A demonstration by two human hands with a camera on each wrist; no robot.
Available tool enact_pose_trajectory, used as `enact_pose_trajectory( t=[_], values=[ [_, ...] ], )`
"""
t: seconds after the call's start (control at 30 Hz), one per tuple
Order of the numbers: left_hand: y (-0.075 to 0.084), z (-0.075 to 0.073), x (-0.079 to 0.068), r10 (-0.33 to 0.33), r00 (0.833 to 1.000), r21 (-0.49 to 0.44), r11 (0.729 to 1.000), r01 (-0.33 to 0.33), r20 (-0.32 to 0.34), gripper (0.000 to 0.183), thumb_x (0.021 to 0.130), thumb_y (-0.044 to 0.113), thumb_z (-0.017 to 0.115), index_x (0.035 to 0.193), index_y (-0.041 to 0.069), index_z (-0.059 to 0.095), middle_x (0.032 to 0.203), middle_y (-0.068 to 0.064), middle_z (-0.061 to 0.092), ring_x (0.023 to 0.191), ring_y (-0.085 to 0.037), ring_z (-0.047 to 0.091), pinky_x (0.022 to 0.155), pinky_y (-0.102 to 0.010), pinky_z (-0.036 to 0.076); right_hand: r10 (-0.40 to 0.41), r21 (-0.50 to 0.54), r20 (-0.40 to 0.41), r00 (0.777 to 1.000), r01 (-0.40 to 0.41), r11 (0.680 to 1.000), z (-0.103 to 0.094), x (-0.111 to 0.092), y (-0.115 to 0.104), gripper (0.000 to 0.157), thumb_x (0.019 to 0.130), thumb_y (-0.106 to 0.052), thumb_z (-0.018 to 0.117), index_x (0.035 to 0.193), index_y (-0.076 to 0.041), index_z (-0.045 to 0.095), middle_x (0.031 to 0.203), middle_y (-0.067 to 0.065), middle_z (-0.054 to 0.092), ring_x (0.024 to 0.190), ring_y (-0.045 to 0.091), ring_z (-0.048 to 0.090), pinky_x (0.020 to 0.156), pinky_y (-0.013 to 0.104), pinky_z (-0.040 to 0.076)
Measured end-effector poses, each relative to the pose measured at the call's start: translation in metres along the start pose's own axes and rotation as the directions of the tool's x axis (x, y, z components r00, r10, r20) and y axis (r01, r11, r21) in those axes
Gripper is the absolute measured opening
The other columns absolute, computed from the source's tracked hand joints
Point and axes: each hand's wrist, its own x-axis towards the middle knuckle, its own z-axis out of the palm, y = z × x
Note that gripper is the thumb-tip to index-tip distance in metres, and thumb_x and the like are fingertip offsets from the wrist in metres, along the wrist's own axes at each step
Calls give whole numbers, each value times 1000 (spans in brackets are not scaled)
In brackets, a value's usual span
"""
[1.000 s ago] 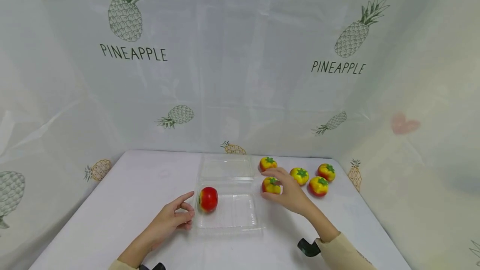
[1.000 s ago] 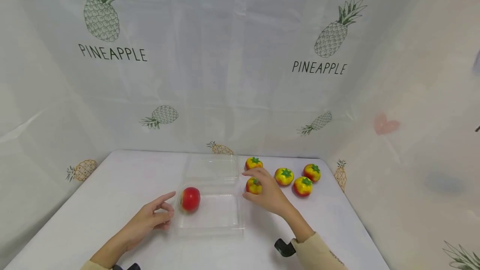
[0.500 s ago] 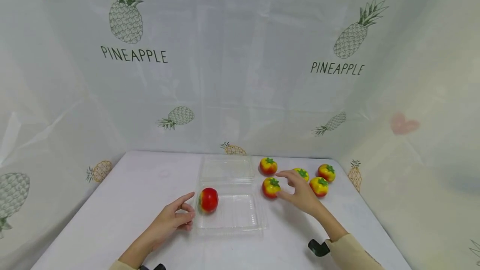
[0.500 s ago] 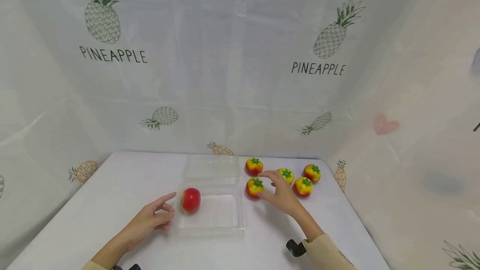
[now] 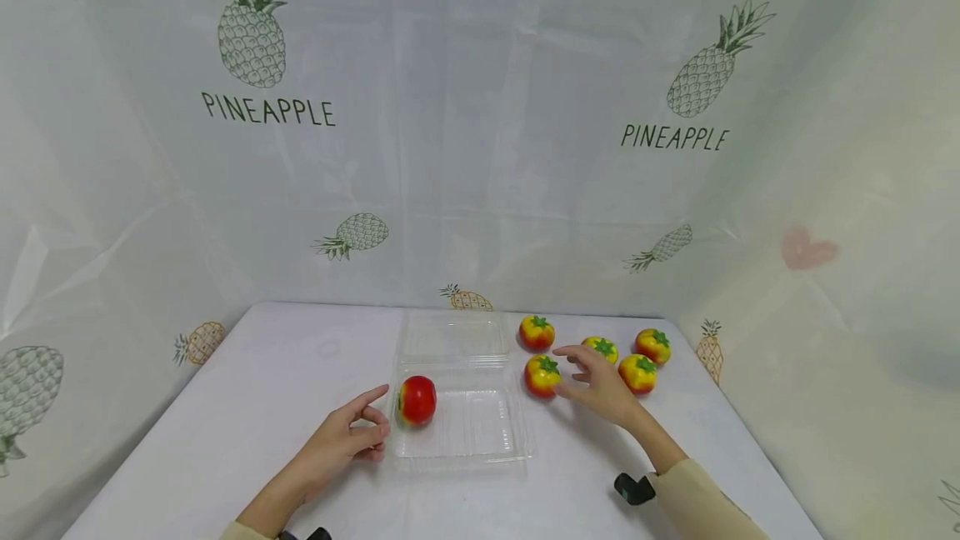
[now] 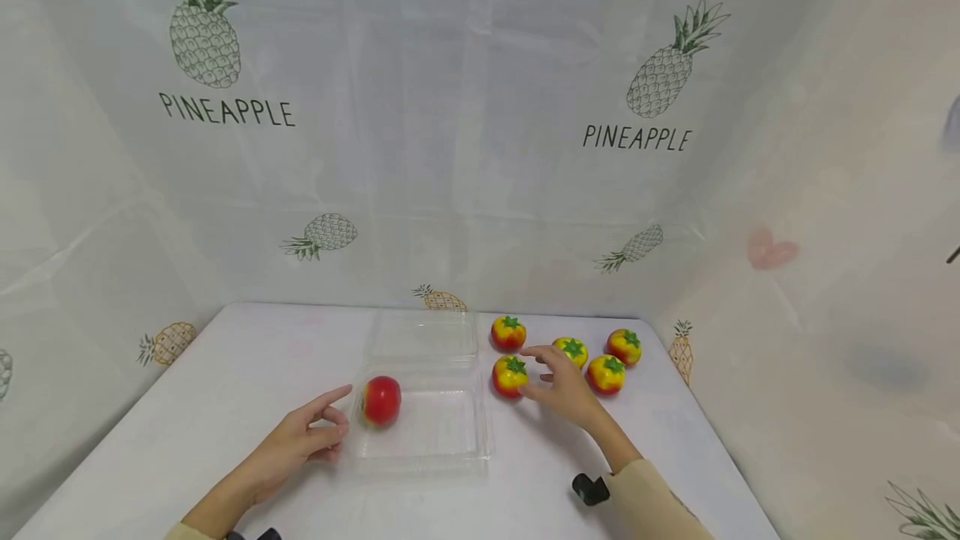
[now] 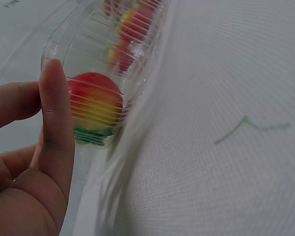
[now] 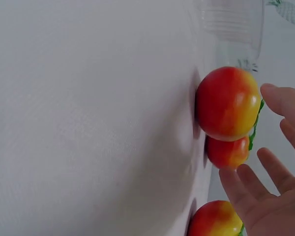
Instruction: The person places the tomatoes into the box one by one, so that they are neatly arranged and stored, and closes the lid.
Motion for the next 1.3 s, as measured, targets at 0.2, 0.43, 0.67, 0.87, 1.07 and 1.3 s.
enact_pose_trajectory(
  t=[0.2, 0.43, 0.67, 0.87, 1.07, 1.3],
  values=[
    [-1, 2, -1, 0, 1000, 0, 1000, 0, -7, 77, 103, 12, 71, 166, 4, 29, 118, -17, 53, 89, -25, 66, 80, -31, 64, 55, 50, 40, 998, -57, 997, 5, 2, 6, 59, 93, -17, 84, 146, -12, 60, 148, 13, 57, 137, 41, 54, 105, 54, 56],
    [-3, 4, -2, -1, 1000, 5, 1000, 1, -16, 77, 103, 13, 71, 166, 4, 30, 118, -16, 54, 89, -25, 67, 80, -32, 64, 109, 56, 54, 993, -112, 992, 8, 4, 11, 60, 92, -22, 85, 147, -17, 61, 150, 8, 56, 138, 39, 55, 107, 54, 55],
    [-5, 5, -3, 5, 1000, 3, 1000, -5, -17, 76, 103, 11, 71, 166, 5, 30, 118, -17, 54, 89, -25, 67, 80, -32, 64, 119, 95, 84, 989, -127, 987, 9, 5, 15, 60, 94, -32, 84, 147, -18, 60, 151, 11, 57, 139, 44, 55, 107, 58, 54],
    [-6, 6, -4, 7, 1000, -2, 1000, -7, -22, 77, 102, 12, 71, 166, 4, 30, 118, -16, 54, 89, -24, 66, 80, -32, 64, 163, 147, 104, 981, -178, 973, 11, 4, 16, 59, 93, -36, 84, 146, -24, 61, 152, 7, 57, 143, 43, 51, 109, 60, 52],
    [-6, 8, -5, 17, 1000, 3, 1000, -17, -24, 76, 102, 11, 71, 166, 4, 30, 117, -16, 54, 88, -24, 66, 80, -32, 64, 177, 165, 110, 978, -193, 967, 12, 4, 17, 57, 93, -34, 84, 145, -25, 62, 152, 6, 57, 144, 44, 49, 109, 59, 52],
    [-8, 10, -7, 21, 999, 13, 1000, -20, -32, 76, 102, 11, 71, 166, 3, 30, 118, -17, 54, 89, -24, 67, 80, -32, 64, 191, 171, 119, 974, -209, 963, 13, 2, 19, 56, 92, -32, 86, 143, -26, 64, 150, 5, 57, 141, 44, 51, 107, 55, 55]
  ],
)
